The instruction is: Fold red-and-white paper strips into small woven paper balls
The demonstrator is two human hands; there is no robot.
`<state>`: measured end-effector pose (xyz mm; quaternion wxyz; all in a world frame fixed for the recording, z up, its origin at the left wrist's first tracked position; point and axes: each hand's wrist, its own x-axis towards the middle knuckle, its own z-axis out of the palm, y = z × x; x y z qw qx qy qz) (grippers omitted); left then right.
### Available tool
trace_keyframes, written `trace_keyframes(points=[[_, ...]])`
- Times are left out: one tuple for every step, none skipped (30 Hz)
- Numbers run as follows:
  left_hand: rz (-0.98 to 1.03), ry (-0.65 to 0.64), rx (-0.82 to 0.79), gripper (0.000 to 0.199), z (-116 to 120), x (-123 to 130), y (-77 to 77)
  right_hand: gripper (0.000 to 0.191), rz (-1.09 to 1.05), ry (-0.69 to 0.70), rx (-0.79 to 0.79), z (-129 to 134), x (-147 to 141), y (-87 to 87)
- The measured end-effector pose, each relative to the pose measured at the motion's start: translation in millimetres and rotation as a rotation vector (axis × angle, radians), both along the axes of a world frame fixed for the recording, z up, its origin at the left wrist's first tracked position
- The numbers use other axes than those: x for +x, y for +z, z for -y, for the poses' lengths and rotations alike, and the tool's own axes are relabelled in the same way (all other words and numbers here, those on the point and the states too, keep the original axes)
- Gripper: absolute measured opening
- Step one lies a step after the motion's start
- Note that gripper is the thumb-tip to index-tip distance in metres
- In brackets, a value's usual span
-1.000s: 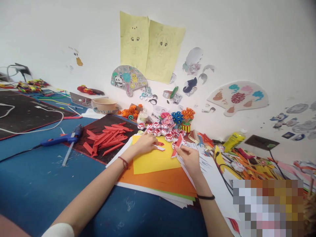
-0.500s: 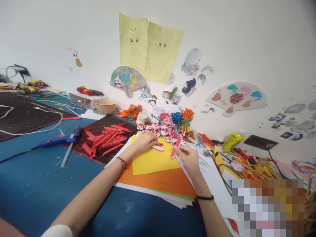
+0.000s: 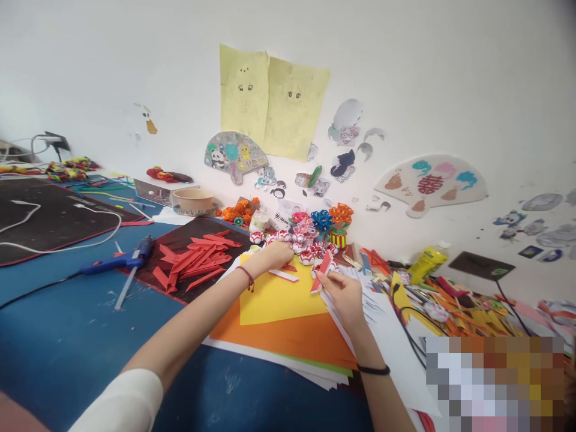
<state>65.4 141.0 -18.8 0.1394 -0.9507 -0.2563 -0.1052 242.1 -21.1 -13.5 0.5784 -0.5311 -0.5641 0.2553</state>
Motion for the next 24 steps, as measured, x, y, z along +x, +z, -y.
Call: trace_keyframes(points=[[-0.008,-0.001,-0.002,0.042,0,0,-0.3,0.037,0.004,0.005,0.003,0,0,0.5],[-0.014,0.001,-0.004,0.040,0,0,-0.5,0.037,0.010,0.008,0.003,0,0,0.7],[-0.017,0.004,-0.008,0.037,0,0,-0.4,0.038,0.017,0.010,0.000,0,0,0.8],[-0.019,0.008,-0.012,0.036,0,0,0.1,0.038,0.020,0.013,-0.003,0,0,0.7],[-0.018,0.013,-0.018,0.037,2,-1,0.9,0.037,0.021,0.016,-0.007,0,0,0.5],[-0.013,0.020,-0.023,0.038,3,-1,2.2,0.037,0.019,0.018,-0.010,0,0,0.3],[-0.003,0.028,-0.025,0.039,5,-1,3.9,0.037,0.016,0.022,-0.011,1,0,0.1],[0.013,0.037,-0.025,0.038,7,-1,6.1,0.037,0.015,0.025,-0.012,1,0,0.1],[0.037,0.048,-0.021,0.035,10,0,8.6,0.037,0.014,0.025,-0.012,1,0,0.2],[0.068,0.065,-0.012,0.029,13,0,11.6,0.037,0.010,0.022,-0.011,1,0,0.5],[0.107,0.085,-0.001,0.022,17,0,14.7,0.037,0.002,0.019,-0.010,2,0,0.9],[0.151,0.110,0.010,0.017,21,0,18.0,0.038,-0.012,0.014,-0.007,2,-1,1.3],[0.196,0.137,0.020,0.017,26,0,21.0,0.038,-0.034,0.010,-0.004,2,-1,1.7],[0.240,0.161,0.024,0.019,32,-1,23.7,0.039,-0.060,0.007,-0.003,3,-1,2.1],[0.277,0.179,0.024,0.020,38,-2,25.9,0.039,-0.087,0.006,-0.006,3,0,2.3],[0.311,0.185,0.015,0.020,44,-4,27.4,0.040,-0.109,0.005,-0.014,3,0,2.3],[0.341,0.177,-0.003,0.020,51,-6,28.3,0.040,-0.126,0.004,-0.023,3,0,2.2],[0.374,0.159,-0.037,0.020,57,-8,28.4,0.040,-0.139,0.002,-0.030,3,0,1.7],[0.421,0.135,-0.094,0.019,64,-10,28.0,0.039,-0.148,-0.002,-0.035,2,-1,0.8],[0.460,0.122,-0.150,0.021,71,-11,26.9,0.039,-0.154,-0.011,-0.039,2,-1,-0.4],[0.494,0.121,-0.196,0.024,77,-12,25.4,0.039,-0.155,-0.024,-0.040,1,-2,-2.2],[0.529,0.135,-0.221,0.028,83,-11,23.6,0.039,-0.152,-0.037,-0.040,0,-3,-4.4],[0.558,0.140,-0.228,0.029,88,-10,21.6,0.039,-0.146,-0.049,-0.039,-1,-4,-6.9],[0.584,0.142,-0.227,0.028,94,-8,19.7,0.040,-0.135,-0.062,-0.035,-2,-6,-9.7]])
